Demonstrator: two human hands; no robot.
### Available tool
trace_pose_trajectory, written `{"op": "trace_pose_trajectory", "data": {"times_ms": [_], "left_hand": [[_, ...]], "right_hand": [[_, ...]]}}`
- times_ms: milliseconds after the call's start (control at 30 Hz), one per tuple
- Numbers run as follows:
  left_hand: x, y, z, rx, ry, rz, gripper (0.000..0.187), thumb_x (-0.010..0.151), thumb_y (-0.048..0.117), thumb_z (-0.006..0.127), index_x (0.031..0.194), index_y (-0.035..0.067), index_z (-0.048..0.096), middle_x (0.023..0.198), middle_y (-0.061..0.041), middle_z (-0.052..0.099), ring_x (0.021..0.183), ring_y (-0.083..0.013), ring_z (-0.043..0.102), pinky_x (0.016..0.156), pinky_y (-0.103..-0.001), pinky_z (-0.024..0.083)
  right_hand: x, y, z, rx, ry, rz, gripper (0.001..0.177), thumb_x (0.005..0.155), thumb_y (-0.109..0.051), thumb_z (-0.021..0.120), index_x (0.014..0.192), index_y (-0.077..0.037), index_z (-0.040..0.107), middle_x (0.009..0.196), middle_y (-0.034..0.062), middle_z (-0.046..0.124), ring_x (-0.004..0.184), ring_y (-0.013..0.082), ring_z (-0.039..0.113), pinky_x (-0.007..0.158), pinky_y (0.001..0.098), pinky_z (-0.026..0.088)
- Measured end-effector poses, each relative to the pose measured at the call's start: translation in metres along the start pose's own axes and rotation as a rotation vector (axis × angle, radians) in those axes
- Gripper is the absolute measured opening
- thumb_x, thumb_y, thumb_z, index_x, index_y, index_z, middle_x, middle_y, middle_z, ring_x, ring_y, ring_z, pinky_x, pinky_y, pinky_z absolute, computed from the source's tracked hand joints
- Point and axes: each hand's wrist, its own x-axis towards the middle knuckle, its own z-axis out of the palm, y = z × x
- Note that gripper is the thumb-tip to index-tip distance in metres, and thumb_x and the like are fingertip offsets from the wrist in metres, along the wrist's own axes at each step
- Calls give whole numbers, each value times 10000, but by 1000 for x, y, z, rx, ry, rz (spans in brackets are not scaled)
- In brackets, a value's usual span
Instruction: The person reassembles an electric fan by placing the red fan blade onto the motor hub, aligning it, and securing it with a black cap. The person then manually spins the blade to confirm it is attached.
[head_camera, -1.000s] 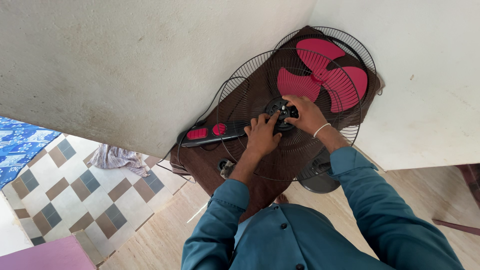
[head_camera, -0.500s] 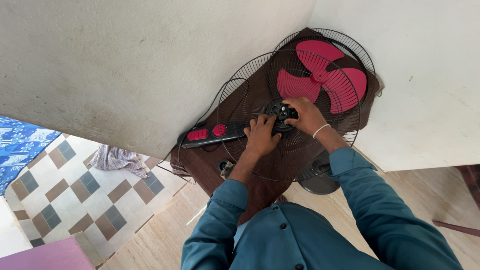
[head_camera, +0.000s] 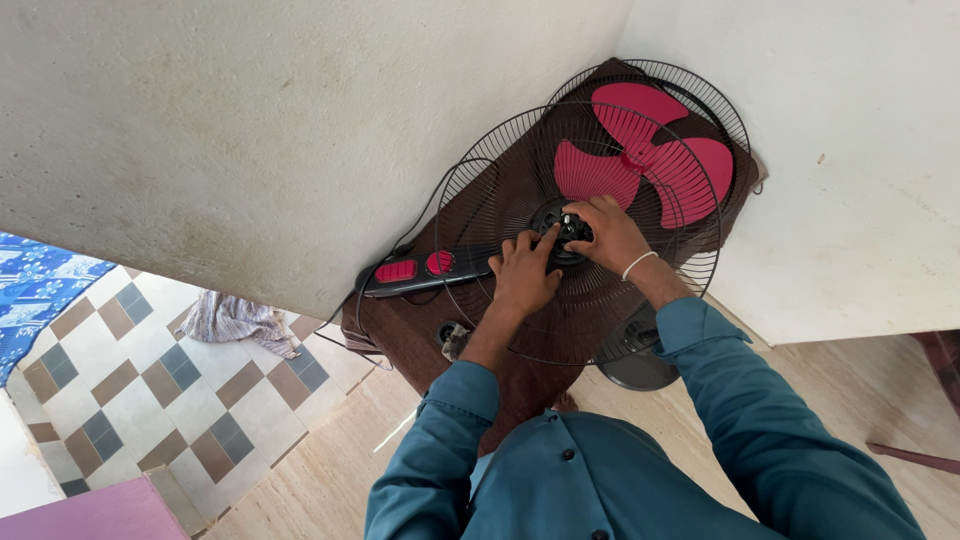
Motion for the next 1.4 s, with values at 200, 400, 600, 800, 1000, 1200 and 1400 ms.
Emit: {"op": "trace_pose_trajectory", "data": {"times_ms": [200,400,600,800,1000,1200,1400], "left_hand": [[1,-1,0,-18,3,2,837,842,270,789,1573,310,383,1465,-72,464,1305,-315,430,1044,-543,333],[1,-1,-1,-4,8,11,825,843,268,788,1566,302,392,1474,-74,471,1315,-316,428,1044,-536,337],[-1,-4,-6,-84,17,9,891,838,270,783,1611,217,344,1479,-86,478,1328,-315,443,1064,-545,345],[-19,-22,-23,36,258,-111,732,851,259,785,1498,186,449,1558,-168,353,1467,-405,281,1134,-656,245],[-37,-54,-40,31,381,-372,735,846,259,787,1482,150,436,1587,-264,239,1444,-502,222,1093,-708,266],[-47,-74,-31,-210,296,-450,802,857,233,749,1540,185,331,1545,-222,375,1314,-441,524,1026,-681,395],[-47,-99,-7,-280,440,-291,744,861,109,695,1511,76,336,1370,-286,559,1183,-478,611,952,-523,515]], "right_hand": [[0,2,4,-23,-10,32,660,699,-257,894,1285,-116,623,1095,99,603,1113,325,575,975,446,511],[-2,6,5,-11,-33,34,722,697,-293,897,1330,-106,606,1099,121,590,1106,341,560,995,458,492],[1,15,10,-20,-114,93,779,694,-271,913,1380,-105,584,1107,131,539,1108,339,515,995,459,474],[1,24,15,13,-80,49,727,701,-231,906,1357,-126,609,1094,114,511,1117,315,527,1022,439,484],[0,24,17,34,-62,65,708,702,-254,909,1327,-112,607,1117,114,506,1141,323,526,1006,451,504],[4,19,16,36,-78,41,701,715,-294,904,1317,-87,609,1133,132,528,1141,358,506,994,472,487],[7,11,18,-44,-51,75,664,665,-366,927,1177,-56,640,1080,143,615,1101,354,555,970,463,495]]}}
